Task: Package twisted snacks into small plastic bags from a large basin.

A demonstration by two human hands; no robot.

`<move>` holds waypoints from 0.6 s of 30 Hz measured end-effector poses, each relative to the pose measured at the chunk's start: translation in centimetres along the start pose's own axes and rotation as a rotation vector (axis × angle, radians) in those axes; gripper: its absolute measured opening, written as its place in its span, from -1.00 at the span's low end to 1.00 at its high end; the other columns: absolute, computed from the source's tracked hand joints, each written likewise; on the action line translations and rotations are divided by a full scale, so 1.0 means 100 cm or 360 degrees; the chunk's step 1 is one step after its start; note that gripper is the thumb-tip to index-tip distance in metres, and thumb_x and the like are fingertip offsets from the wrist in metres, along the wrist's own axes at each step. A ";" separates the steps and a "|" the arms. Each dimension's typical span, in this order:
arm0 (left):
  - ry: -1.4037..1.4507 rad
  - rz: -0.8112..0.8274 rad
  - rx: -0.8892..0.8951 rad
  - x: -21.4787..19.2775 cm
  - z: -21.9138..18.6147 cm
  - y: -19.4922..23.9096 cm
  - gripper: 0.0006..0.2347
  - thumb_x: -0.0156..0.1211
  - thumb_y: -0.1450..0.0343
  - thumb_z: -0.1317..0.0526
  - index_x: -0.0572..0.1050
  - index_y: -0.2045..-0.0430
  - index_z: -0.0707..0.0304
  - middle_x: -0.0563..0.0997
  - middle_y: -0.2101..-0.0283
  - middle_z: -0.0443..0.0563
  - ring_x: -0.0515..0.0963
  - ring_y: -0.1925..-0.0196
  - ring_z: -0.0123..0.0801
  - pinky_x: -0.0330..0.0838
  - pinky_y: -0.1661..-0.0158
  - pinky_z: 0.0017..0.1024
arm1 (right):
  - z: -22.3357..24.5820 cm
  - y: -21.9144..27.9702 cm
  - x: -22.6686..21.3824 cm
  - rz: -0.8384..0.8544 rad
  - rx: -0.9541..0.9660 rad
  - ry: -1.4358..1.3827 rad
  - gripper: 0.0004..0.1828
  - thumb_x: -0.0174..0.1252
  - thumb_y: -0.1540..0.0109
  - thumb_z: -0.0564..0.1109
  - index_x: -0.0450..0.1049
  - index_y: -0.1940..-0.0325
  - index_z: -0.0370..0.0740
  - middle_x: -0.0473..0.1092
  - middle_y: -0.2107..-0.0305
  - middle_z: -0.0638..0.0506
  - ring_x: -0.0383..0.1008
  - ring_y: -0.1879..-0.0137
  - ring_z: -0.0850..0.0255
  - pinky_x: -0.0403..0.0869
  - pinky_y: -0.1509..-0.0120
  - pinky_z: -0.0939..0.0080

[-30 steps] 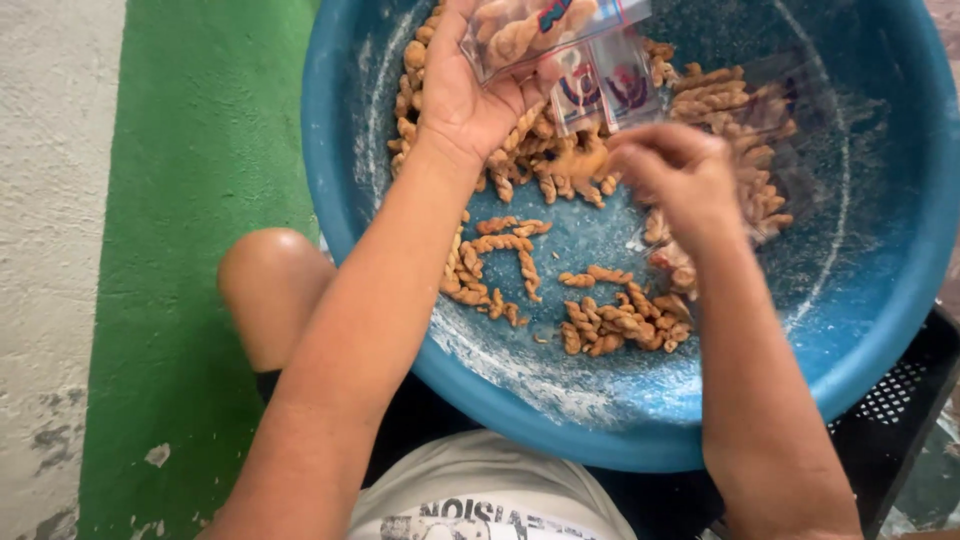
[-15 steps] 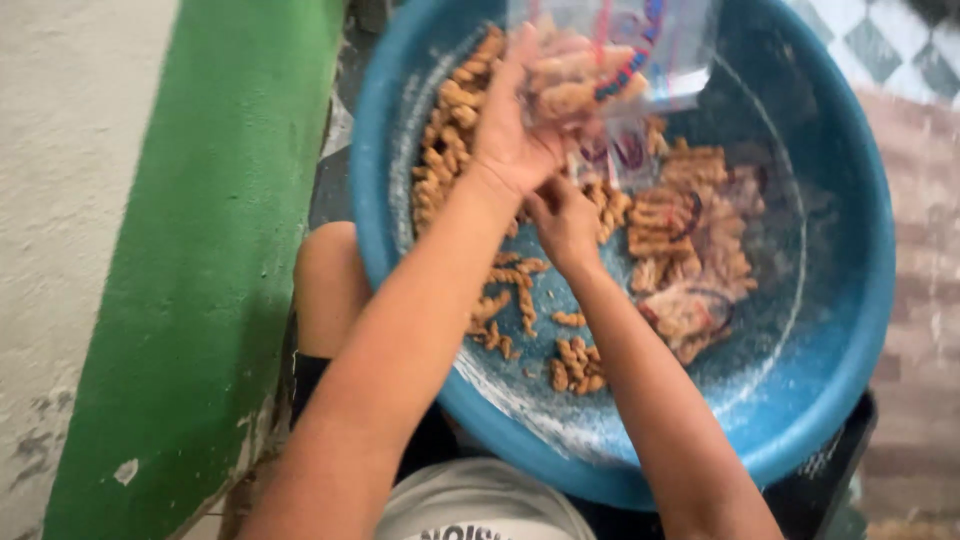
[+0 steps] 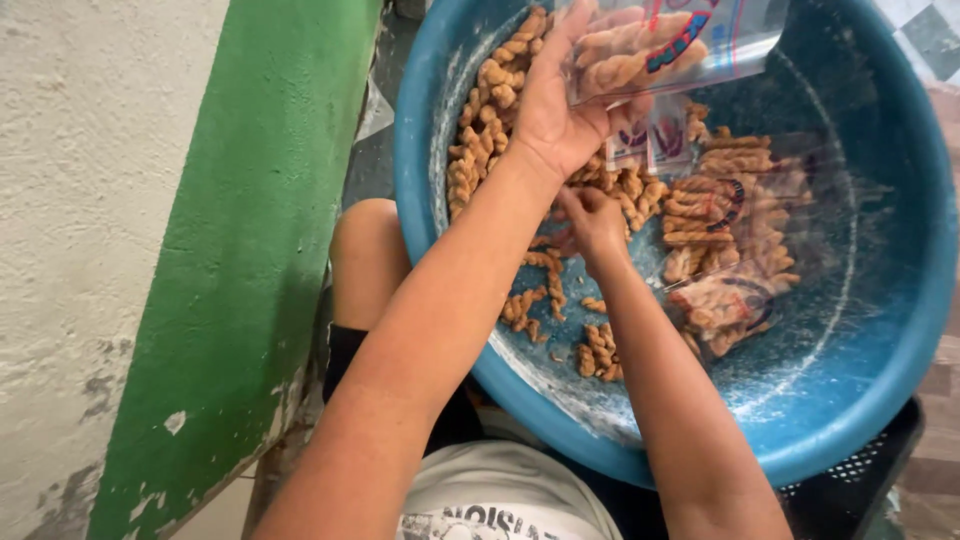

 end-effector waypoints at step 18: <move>-0.0152 -0.0268 -0.0162 -0.004 -0.003 -0.006 -0.53 0.28 -0.29 -0.13 0.57 0.15 0.32 0.73 0.28 0.18 0.73 0.44 -0.06 0.67 0.49 -0.03 | 0.066 0.036 -0.109 -0.0209 -0.0626 0.0162 -0.79 0.29 -0.33 0.04 0.57 0.18 -0.13 0.52 0.49 0.08 0.44 0.55 0.38 0.41 0.54 0.39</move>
Point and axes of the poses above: each hand's wrist, its own y-axis away from the middle knuckle, its own x-axis out of the palm, z = x × y, the point moved 4 cm from there along -y, towards the middle knuckle
